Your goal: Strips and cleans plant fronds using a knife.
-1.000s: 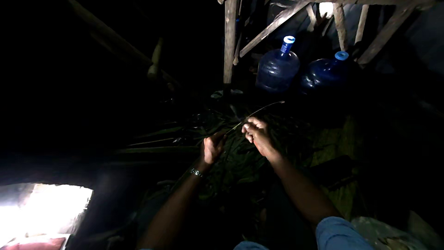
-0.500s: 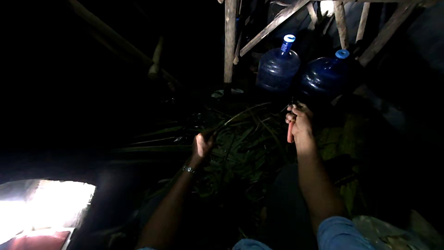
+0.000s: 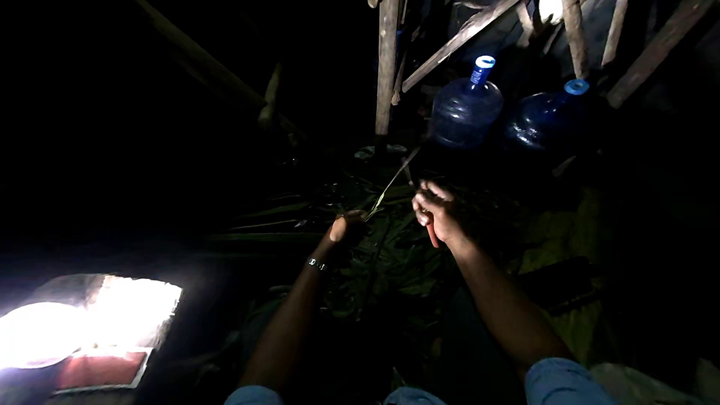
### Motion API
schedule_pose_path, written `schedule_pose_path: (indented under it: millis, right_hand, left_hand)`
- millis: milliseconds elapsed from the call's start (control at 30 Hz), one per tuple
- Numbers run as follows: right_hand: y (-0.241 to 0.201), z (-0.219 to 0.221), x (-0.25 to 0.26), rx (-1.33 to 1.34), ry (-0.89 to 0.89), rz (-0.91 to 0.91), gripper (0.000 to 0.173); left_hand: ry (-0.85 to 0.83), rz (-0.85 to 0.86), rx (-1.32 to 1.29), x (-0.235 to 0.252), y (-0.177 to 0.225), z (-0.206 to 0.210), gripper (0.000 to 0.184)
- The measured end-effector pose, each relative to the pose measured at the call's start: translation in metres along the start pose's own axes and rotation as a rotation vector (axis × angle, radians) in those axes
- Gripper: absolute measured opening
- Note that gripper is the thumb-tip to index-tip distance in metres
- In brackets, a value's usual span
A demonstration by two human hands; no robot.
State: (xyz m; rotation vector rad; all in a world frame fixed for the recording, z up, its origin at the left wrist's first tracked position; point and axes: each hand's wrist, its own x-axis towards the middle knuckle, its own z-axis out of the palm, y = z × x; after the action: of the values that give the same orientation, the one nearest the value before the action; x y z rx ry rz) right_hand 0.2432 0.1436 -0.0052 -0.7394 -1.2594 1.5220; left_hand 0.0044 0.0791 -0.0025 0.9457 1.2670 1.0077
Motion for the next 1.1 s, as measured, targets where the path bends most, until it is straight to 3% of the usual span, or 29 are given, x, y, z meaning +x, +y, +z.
schedule_pose_path:
  millis: [100, 200, 333, 433, 600, 733, 867, 933, 1033, 1100]
  right_hand:
    - [0.007, -0.007, 0.010, 0.249, 0.244, -0.077, 0.020]
    - [0.017, -0.015, 0.007, 0.200, 0.062, -0.219, 0.017]
    - [0.013, 0.005, -0.005, -0.283, -0.238, -0.106, 0.046]
    - [0.018, 0.016, -0.005, -0.352, -0.261, -0.087, 0.038]
    - [0.009, -0.004, 0.005, -0.229, -0.039, -0.237, 0.019]
    - [-0.018, -0.045, 0.008, -0.065, 0.201, -0.265, 0.020]
    - [-0.035, -0.073, 0.011, 0.147, 0.482, -0.266, 0.027]
    - [-0.038, -0.081, 0.010, 0.167, 0.533, -0.259, 0.025]
    - [-0.035, -0.072, 0.001, -0.096, 0.236, -0.170, 0.028]
    - [-0.029, -0.050, -0.006, -0.237, -0.059, -0.054, 0.043]
  left_hand:
    - [0.060, -0.013, -0.095, 0.002, 0.000, -0.004, 0.022]
    - [0.072, -0.011, -0.108, 0.006, -0.002, -0.006, 0.021]
    - [0.014, -0.009, -0.038, 0.001, 0.000, 0.002, 0.022]
    - [-0.159, -0.044, 0.020, 0.000, -0.005, 0.001, 0.024]
    - [-0.274, -0.157, -0.034, -0.001, -0.007, -0.005, 0.022]
    - [-0.325, -0.217, -0.064, -0.001, -0.004, -0.010, 0.024]
    - [-0.215, -0.216, -0.058, -0.007, 0.006, -0.010, 0.023]
    - [-0.087, -0.183, 0.006, -0.010, 0.012, -0.010, 0.019]
    - [0.098, -0.055, 0.148, -0.006, 0.012, -0.001, 0.023]
    - [0.155, 0.059, 0.218, -0.002, 0.004, 0.003, 0.023]
